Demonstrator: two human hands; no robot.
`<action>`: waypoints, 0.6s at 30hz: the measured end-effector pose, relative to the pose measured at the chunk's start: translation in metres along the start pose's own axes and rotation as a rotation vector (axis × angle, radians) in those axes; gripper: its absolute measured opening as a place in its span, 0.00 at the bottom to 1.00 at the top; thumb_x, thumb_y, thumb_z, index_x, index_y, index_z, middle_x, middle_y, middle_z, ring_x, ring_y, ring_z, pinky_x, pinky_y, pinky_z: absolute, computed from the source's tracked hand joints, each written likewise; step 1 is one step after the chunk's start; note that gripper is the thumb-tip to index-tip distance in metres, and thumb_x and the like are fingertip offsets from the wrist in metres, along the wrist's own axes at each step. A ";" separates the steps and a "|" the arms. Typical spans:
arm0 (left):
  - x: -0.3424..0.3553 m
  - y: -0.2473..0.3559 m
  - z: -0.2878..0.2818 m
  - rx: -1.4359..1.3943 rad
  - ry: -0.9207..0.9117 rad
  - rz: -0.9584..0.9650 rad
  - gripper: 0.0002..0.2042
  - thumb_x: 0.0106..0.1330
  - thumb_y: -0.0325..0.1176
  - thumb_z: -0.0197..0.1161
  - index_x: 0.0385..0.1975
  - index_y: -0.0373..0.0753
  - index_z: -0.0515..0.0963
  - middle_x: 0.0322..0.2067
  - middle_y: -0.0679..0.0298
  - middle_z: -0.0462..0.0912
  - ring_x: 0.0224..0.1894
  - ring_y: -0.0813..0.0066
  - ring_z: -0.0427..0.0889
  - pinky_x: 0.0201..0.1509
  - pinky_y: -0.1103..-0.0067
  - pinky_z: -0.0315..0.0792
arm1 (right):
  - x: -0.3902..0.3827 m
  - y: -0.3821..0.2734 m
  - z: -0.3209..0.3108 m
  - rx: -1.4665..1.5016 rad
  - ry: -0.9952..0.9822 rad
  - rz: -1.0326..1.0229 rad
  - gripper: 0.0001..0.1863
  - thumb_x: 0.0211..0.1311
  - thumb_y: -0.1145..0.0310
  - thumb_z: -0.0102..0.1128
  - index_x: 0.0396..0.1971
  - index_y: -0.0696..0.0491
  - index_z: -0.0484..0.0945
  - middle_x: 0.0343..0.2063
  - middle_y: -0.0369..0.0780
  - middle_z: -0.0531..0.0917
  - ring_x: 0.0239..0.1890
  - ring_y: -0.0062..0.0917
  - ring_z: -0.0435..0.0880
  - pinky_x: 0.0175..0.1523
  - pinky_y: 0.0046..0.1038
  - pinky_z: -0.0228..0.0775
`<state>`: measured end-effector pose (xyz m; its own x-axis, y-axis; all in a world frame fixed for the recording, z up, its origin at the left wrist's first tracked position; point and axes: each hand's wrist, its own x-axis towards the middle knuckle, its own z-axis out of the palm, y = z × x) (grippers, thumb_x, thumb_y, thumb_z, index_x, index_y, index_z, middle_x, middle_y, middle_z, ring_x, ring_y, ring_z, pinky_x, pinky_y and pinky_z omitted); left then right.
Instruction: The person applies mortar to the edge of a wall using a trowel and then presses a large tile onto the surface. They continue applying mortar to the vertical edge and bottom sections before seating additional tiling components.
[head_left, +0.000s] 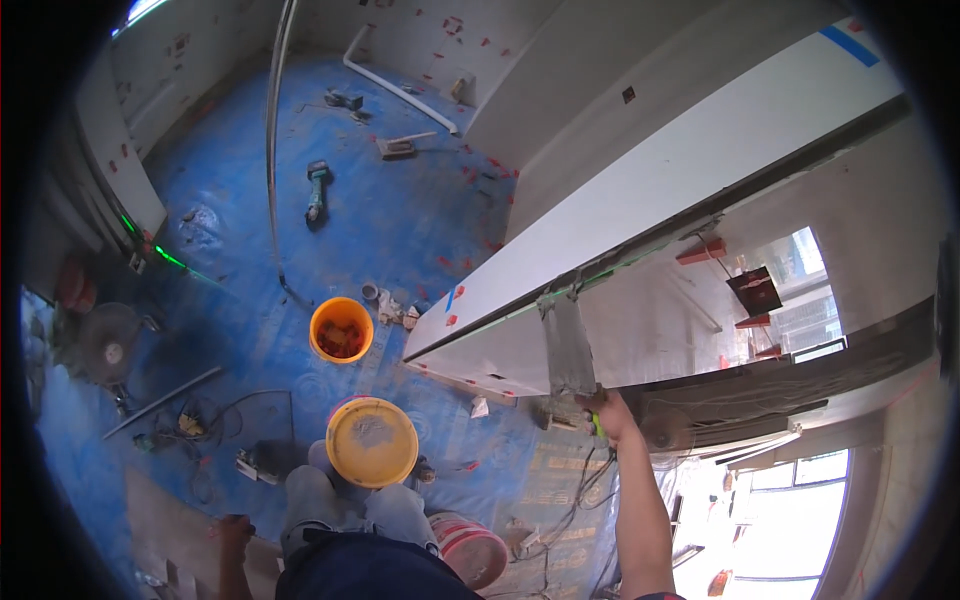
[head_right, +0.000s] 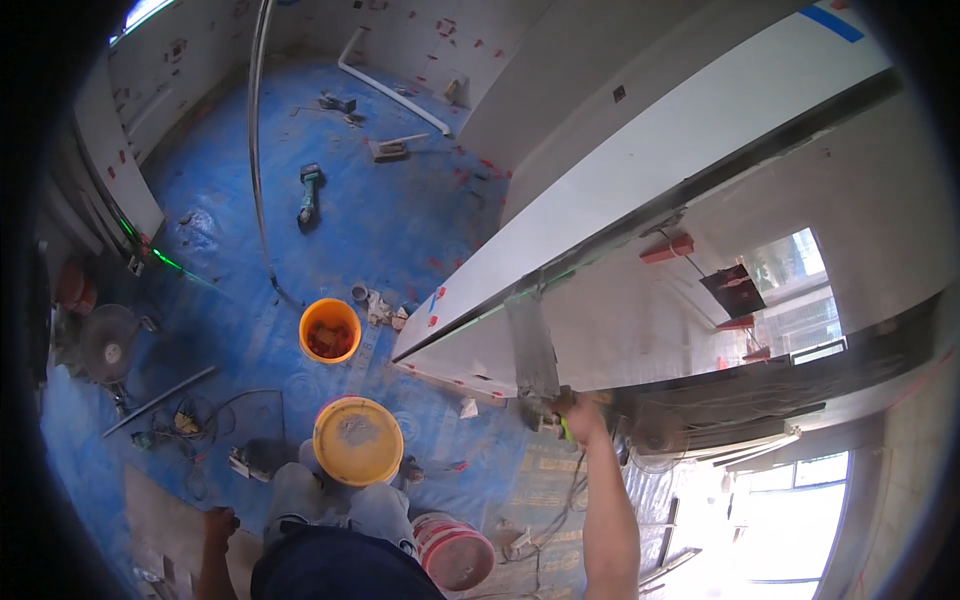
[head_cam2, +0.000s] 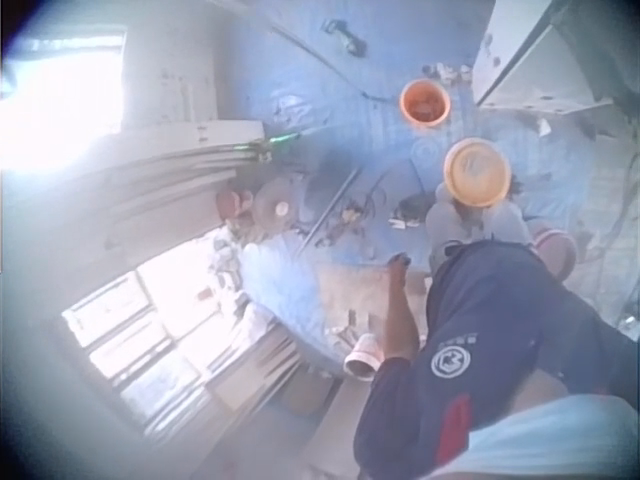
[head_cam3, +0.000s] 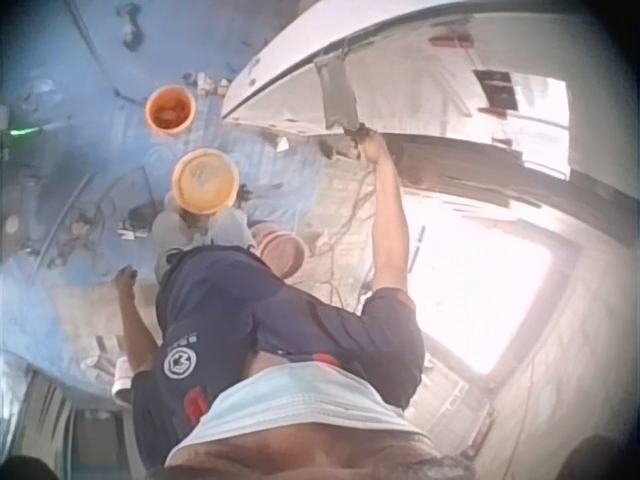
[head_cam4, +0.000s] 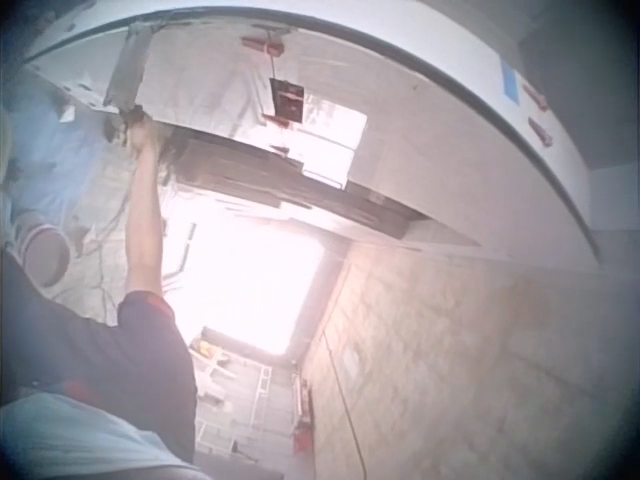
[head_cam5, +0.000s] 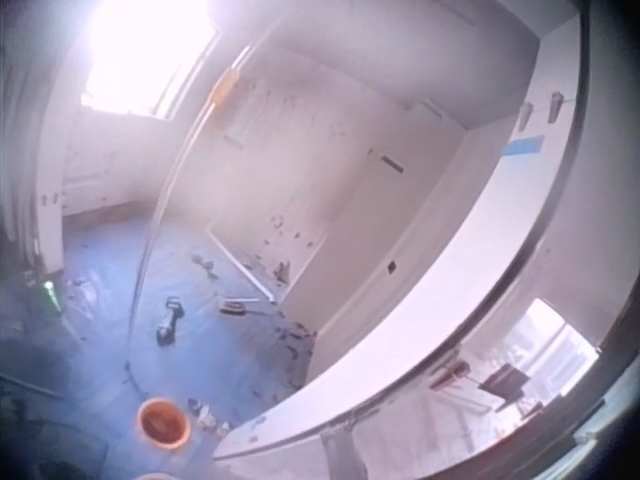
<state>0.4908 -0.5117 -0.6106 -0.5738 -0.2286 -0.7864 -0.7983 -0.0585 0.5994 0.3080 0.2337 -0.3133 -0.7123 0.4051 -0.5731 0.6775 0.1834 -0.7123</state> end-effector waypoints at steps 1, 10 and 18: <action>-0.002 0.002 0.005 0.031 0.020 -0.020 0.06 0.59 0.32 0.61 0.26 0.37 0.75 0.18 0.65 0.73 0.16 0.76 0.71 0.19 0.79 0.63 | -0.001 0.010 0.001 0.002 -0.006 -0.003 0.11 0.58 0.69 0.67 0.35 0.54 0.74 0.20 0.33 0.72 0.18 0.18 0.70 0.19 0.25 0.63; -0.024 0.029 0.018 0.210 0.089 -0.025 0.10 0.61 0.35 0.60 0.30 0.32 0.78 0.21 0.60 0.79 0.19 0.75 0.73 0.23 0.78 0.66 | 0.065 0.020 -0.027 -0.748 -0.065 -0.288 0.08 0.51 0.69 0.65 0.24 0.58 0.77 0.18 0.37 0.77 0.17 0.22 0.74 0.25 0.29 0.66; -0.053 0.014 0.030 0.274 0.118 -0.010 0.12 0.60 0.36 0.61 0.31 0.31 0.79 0.19 0.60 0.78 0.18 0.76 0.73 0.21 0.79 0.65 | 0.060 0.001 -0.024 -0.442 -0.060 -0.127 0.08 0.52 0.69 0.67 0.30 0.56 0.80 0.20 0.33 0.78 0.21 0.19 0.73 0.27 0.28 0.66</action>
<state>0.5042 -0.4709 -0.5652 -0.5528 -0.3418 -0.7600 -0.8329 0.1991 0.5163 0.2701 0.2796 -0.3390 -0.7952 0.3050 -0.5240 0.5882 0.5977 -0.5447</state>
